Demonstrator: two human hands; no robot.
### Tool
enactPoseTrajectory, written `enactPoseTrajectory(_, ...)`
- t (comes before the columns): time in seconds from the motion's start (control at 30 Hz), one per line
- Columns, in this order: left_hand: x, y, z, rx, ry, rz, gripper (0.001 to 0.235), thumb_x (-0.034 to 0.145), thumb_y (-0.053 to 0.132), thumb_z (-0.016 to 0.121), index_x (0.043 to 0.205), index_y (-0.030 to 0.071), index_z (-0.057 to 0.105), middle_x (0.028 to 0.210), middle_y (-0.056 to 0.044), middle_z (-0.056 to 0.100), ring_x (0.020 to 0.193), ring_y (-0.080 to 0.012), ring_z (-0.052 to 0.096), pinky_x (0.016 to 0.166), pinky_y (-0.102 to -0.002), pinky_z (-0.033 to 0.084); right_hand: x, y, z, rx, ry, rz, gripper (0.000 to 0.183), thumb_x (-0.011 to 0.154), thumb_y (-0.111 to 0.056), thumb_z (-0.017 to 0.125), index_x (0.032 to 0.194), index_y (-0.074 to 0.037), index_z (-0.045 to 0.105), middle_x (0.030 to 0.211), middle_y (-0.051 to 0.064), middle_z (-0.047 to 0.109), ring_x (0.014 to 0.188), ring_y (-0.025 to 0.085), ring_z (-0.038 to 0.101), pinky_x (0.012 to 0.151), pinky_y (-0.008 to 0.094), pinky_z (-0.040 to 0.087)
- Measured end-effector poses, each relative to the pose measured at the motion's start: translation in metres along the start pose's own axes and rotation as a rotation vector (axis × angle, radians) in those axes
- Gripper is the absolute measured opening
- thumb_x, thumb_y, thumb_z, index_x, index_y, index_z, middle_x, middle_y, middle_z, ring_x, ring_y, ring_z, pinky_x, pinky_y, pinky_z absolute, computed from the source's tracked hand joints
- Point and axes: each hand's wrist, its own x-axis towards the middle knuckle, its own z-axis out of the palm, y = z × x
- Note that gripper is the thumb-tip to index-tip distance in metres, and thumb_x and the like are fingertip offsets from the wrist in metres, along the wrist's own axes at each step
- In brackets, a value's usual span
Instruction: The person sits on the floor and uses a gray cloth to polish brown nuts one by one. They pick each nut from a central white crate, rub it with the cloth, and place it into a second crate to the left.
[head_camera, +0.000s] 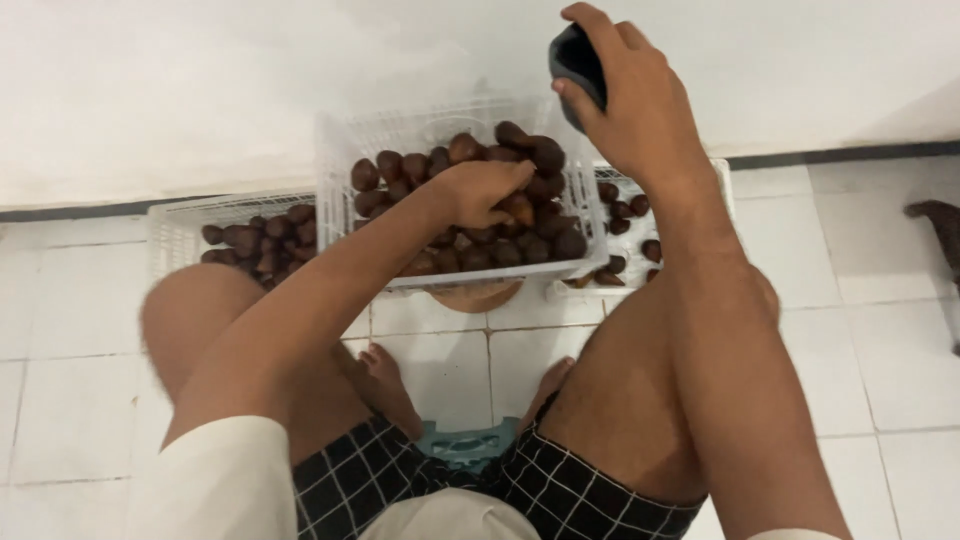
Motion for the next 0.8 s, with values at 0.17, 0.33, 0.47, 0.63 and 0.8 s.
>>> enactPoseTrajectory(0.17,-0.041,0.057,-0.079,-0.51,0.142,-0.443,0.075,0.102,0.049,0.048,0.159,0.011,0.017,0.094,-0.014,0.064,0.081,-0.0272,0.06,0.075,-0.041,0.047,0.014,0.01,0.03,0.058,0.169,-0.175,0.062,0.112,-0.01,0.068,0.161,-0.017,0.031,0.125,0.025,0.05,0.111,0.044,0.054,0.088,0.054,0.048)
enactPoseTrajectory(0.33,-0.058,0.085,-0.107,-1.127,0.564,-0.668,0.042,0.1,0.046,0.043,0.12,0.009,0.048,0.114,-0.01,0.065,0.086,-0.0202,0.071,0.071,-0.032,0.057,0.017,-0.042,0.041,0.177,0.298,-0.31,0.039,0.111,-0.012,0.059,0.148,-0.008,0.049,0.128,0.022,0.048,0.116,0.042,0.055,0.095,0.051,0.049)
enactPoseTrajectory(0.47,-0.052,0.051,-0.077,-1.2,0.947,-0.442,0.057,0.111,0.057,0.029,0.125,0.009,0.056,0.112,-0.01,0.055,0.111,-0.0262,0.059,0.104,-0.044,0.048,0.015,-0.06,0.069,-0.017,0.461,-0.459,0.043,0.099,-0.02,0.076,0.14,-0.013,0.065,0.127,0.023,0.053,0.117,0.047,0.06,0.095,0.052,0.055)
enactPoseTrajectory(0.63,-0.067,0.079,-0.088,-1.278,0.939,-0.363,0.044,0.114,0.037,0.024,0.128,0.004,0.049,0.099,-0.007,0.053,0.09,-0.013,0.052,0.085,-0.03,0.045,0.023,-0.04,0.084,-0.237,0.564,-0.516,0.037,0.097,-0.027,0.076,0.133,-0.023,0.07,0.121,0.019,0.06,0.105,0.038,0.065,0.086,0.047,0.055)
enactPoseTrajectory(0.8,-0.076,0.077,-0.103,-1.234,0.878,-0.383,0.044,0.112,0.041,0.022,0.118,0.008,0.052,0.086,-0.008,0.053,0.074,-0.0161,0.053,0.068,-0.031,0.047,0.026,-0.025,0.07,0.037,0.455,-0.173,0.03,0.107,-0.019,0.063,0.137,-0.015,0.062,0.118,0.019,0.052,0.104,0.046,0.063,0.087,0.056,0.054)
